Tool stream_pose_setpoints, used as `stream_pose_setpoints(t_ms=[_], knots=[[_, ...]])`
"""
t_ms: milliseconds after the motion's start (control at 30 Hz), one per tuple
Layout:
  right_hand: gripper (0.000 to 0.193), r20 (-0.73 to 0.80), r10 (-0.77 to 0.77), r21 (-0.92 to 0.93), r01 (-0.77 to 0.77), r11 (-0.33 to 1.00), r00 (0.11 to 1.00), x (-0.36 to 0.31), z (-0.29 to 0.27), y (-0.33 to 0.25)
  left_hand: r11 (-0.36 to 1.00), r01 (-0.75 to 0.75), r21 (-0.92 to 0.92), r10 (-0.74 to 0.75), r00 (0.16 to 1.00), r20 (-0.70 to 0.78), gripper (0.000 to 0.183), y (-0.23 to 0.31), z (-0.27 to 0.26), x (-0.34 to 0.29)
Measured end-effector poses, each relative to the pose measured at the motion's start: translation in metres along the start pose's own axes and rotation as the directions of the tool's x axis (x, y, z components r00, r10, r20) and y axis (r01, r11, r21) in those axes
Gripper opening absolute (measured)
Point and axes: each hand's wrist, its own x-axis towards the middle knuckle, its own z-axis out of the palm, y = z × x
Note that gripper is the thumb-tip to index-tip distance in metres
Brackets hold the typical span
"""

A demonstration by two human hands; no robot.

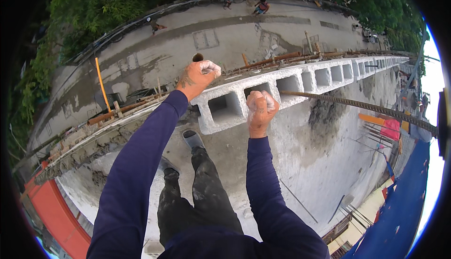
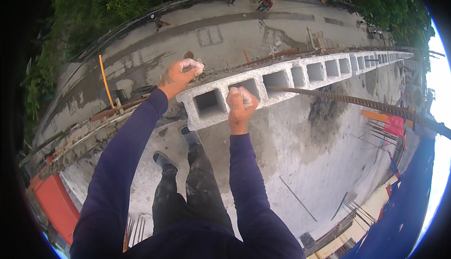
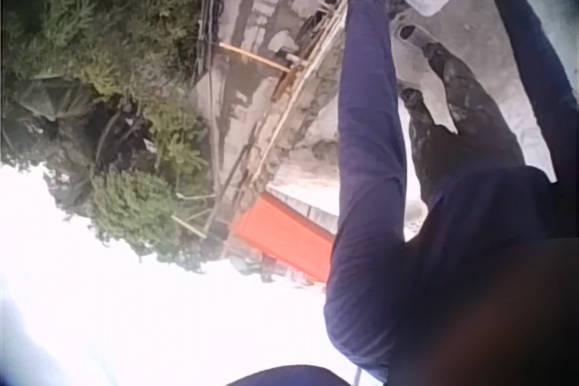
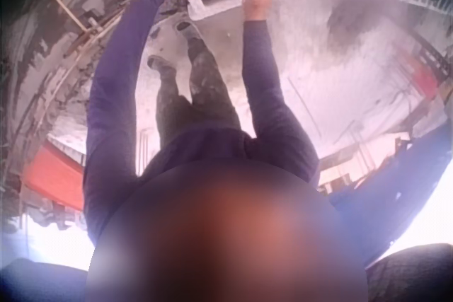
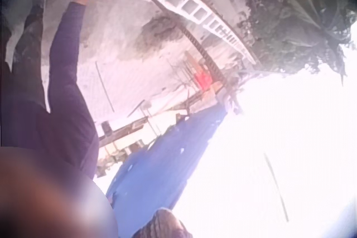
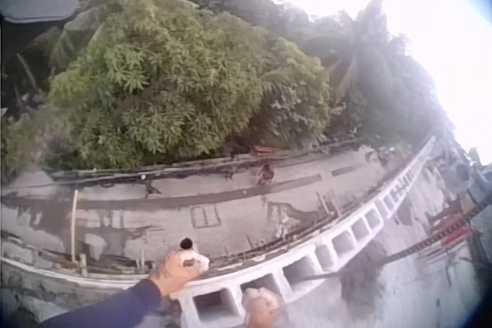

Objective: The person repeatedly picks up hollow concrete blocks from a stack and places them onto a partially built wall. They align each block with the existing row and adjust its position by hand.

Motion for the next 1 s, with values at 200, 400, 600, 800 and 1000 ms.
stream_pose_setpoints(t_ms=[200, 400, 600, 800, 1000], knots=[[0.039, -0.094, 0.091, -0.127, -0.102, 0.987, 0.991, 0.005, -0.008, 0.001, 0.933, -0.058, 0.354, -0.037, 0.966, 0.255, 0.063, -0.004, 0.014, -0.017], [0.022, -0.105, -0.288, -0.856, 0.061, 0.514, 0.952, 0.021, -0.046, -0.003, 0.902, -0.052, 0.429, -0.086, 0.951, 0.298, 0.062, -0.016, 0.019, -0.017], [0.025, 0.213, -0.263, -0.927, 0.280, 0.250, 0.941, 0.023, -0.072, 0.015, 0.925, -0.201, 0.323, 0.061, 0.916, 0.396, 0.067, -0.032, 0.015, -0.004], [0.029, 0.219, -0.319, -0.943, 0.284, 0.175, 0.922, 0.020, -0.078, 0.030, 0.943, -0.226, 0.245, 0.084, 0.872, 0.482, 0.068, -0.036, 0.013, 0.007], [0.024, 0.145, -0.355, -0.968, 0.207, 0.143, 0.923, 0.018, -0.075, 0.038, 0.952, -0.206, 0.228, 0.054, 0.843, 0.536, 0.067, -0.030, 0.009, 0.011]])
